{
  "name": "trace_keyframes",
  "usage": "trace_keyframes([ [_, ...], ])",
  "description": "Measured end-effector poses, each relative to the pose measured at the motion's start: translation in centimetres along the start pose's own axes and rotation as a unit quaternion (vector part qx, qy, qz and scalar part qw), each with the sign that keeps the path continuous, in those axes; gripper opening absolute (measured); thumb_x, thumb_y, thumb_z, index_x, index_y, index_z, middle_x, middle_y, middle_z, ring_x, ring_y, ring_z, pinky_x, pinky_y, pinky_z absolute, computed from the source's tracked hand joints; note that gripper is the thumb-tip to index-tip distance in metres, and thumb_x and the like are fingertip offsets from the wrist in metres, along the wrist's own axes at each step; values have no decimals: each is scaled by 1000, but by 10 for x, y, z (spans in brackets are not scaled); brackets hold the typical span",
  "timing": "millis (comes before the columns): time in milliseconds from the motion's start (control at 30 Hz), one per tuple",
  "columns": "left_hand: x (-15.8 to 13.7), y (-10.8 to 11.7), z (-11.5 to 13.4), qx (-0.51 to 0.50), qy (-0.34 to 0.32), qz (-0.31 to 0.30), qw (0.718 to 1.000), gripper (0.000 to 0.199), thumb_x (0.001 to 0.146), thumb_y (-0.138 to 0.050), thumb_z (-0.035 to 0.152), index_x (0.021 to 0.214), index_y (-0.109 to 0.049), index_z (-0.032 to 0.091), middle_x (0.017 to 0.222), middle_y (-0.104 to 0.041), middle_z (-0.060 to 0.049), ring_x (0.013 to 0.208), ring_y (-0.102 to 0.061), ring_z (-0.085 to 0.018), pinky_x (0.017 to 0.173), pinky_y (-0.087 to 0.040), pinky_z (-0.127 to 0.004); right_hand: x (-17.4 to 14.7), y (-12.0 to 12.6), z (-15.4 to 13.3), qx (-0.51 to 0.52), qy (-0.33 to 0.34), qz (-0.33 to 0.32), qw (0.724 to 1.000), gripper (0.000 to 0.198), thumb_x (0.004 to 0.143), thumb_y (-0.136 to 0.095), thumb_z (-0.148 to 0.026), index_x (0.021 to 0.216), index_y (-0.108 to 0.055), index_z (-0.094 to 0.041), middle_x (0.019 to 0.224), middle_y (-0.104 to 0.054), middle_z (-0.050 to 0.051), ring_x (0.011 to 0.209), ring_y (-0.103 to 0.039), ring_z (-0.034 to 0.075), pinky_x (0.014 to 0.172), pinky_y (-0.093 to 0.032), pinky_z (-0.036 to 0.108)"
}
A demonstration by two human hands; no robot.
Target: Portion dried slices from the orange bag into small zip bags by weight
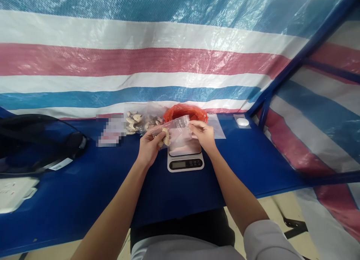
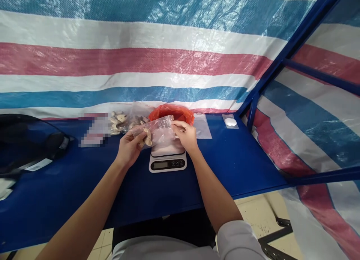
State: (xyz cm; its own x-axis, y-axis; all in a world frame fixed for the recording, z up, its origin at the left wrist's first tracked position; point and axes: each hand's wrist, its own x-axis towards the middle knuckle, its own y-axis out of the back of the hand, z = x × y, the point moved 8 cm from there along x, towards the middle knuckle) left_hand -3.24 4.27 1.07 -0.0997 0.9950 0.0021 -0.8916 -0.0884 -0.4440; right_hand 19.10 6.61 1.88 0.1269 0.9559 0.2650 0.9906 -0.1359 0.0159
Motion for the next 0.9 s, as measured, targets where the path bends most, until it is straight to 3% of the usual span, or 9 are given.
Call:
trace_keyframes([
  [233,6,18,8,133,-74,27,988,40,64,-88,34,98,-74,19,81,-72,-1,59,-62,-11,50,-46,-22,-3,-10,10,27,-81,-42,995,31,70,-80,-46,89,-77,-22,86,-76,2,75,-73,21,66,-66,37],
  [300,5,24,16,196,-121,41,972,42,68,-85,33,106,-72,20,91,-74,-4,69,-67,-14,57,-51,-25,-5,-11,11,39,-105,-42,993,32,68,-81,-46,88,-77,-22,85,-76,2,71,-73,20,62,-66,36],
  [367,-1,26,29,279,-189,57,940,40,73,-80,33,111,-70,21,104,-73,-7,87,-70,-19,73,-57,-31,-7,-12,12,47,-125,-46,990,31,67,-81,-44,88,-76,-21,83,-76,2,66,-73,19,58,-65,34],
  [433,-10,21,46,370,-263,72,888,35,79,-75,34,111,-71,21,113,-71,-9,100,-69,-22,85,-56,-36,-8,-14,11,48,-140,-58,987,31,68,-81,-44,89,-76,-22,82,-75,1,62,-72,19,53,-64,33],
  [500,-19,10,60,434,-314,79,841,29,83,-71,35,108,-72,21,112,-71,-9,103,-68,-24,87,-55,-38,-7,-15,6,40,-132,-72,988,30,69,-81,-43,89,-76,-21,81,-75,1,62,-72,19,53,-64,33],
  [567,-24,-6,70,458,-335,60,821,23,85,-67,35,101,-74,20,109,-73,-9,101,-68,-24,88,-54,-37,-3,-17,-3,27,-103,-90,990,30,68,-81,-43,88,-76,-21,82,-75,2,67,-73,19,57,-65,34],
  [700,-9,-41,58,457,-224,-77,858,19,84,-66,36,84,-75,19,79,-75,-4,69,-67,-18,70,-52,-30,7,-28,-24,5,-60,-152,987,31,69,-81,-44,88,-79,-20,87,-73,2,75,-72,19,61,-67,35],
  [800,6,-54,45,446,-128,-122,878,27,83,-66,42,71,-72,18,62,-69,-2,58,-62,-16,59,-47,-27,13,-35,-39,-8,-44,-188,981,27,68,-82,-41,85,-80,-19,92,-72,2,76,-70,17,58,-65,29],
  [900,18,-56,31,384,-19,-136,913,37,81,-69,50,68,-71,15,62,-68,-4,55,-62,-15,57,-49,-26,17,-40,-45,-9,-55,-227,972,25,69,-82,-36,86,-80,-18,91,-73,3,73,-68,14,61,-64,27],
])
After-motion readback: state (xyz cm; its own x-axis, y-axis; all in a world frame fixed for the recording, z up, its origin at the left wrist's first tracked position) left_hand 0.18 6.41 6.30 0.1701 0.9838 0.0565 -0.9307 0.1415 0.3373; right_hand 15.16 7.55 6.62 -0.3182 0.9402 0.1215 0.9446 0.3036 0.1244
